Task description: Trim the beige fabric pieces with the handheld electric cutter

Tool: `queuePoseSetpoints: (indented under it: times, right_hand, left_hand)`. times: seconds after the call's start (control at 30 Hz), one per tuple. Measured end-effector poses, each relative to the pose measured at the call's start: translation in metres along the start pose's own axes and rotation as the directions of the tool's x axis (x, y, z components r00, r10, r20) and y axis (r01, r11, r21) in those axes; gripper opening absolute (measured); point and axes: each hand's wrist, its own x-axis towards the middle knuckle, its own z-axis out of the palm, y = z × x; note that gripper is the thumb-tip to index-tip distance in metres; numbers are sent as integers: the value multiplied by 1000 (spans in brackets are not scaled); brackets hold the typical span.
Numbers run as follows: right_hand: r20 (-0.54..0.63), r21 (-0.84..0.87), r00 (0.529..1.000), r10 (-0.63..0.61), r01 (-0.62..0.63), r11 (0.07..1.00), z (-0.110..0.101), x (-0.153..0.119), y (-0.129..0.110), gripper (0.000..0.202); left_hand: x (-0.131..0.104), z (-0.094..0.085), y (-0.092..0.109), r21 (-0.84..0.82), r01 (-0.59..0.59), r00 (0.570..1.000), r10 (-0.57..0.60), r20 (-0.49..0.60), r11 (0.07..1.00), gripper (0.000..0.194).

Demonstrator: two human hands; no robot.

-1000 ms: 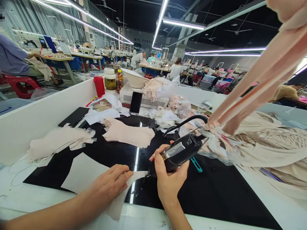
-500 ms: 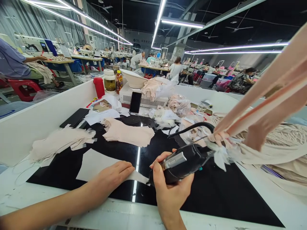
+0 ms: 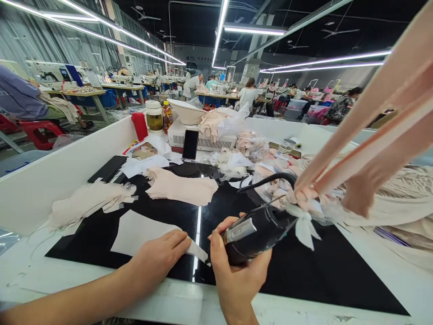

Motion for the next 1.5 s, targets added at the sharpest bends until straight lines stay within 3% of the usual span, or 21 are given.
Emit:
queuePoseSetpoints:
  times: [0.07, 0.1, 0.2, 0.3, 0.63, 0.87, 1.17, 1.5]
  right_hand:
    - [-1, -13, 1000, -9, 9, 1000, -1, -1, 0, 47]
    - [0, -18, 1000, -12, 12, 1000, -1, -1, 0, 47]
    - [1, -22, 1000, -12, 12, 1000, -1, -2, -1, 47]
    - [-5, -27, 1000, -16, 16, 999, 0, -3, -2, 46]
    - [21, 22, 999, 25, -26, 999, -1, 2, -3, 43]
    - [52, 83, 999, 10, -14, 996, 11, 19, 10, 42]
    - [122, 122, 992, 18, -34, 992, 18, 15, 21, 41]
    - [123, 161, 992, 21, -41, 986, 24, 20, 24, 39]
  left_hand:
    - [2, 1, 8, 68, 5, 1000, -4, -19, 998, 19]
    - [2, 2, 11, 105, 6, 999, -2, -34, 994, 23]
    - [1, 6, 18, 180, -7, 996, 24, -91, 984, 58]
    - [-2, 9, 21, 162, -37, 991, 57, -120, 986, 74]
    - [-8, 24, 26, 84, -13, 992, 24, -126, 996, 82]
    - [-9, 24, 25, 72, -20, 991, 29, -134, 997, 84]
    - [-10, 21, 24, 87, -47, 991, 57, -123, 995, 83]
    - [-11, 20, 21, 46, -69, 991, 74, -115, 997, 80]
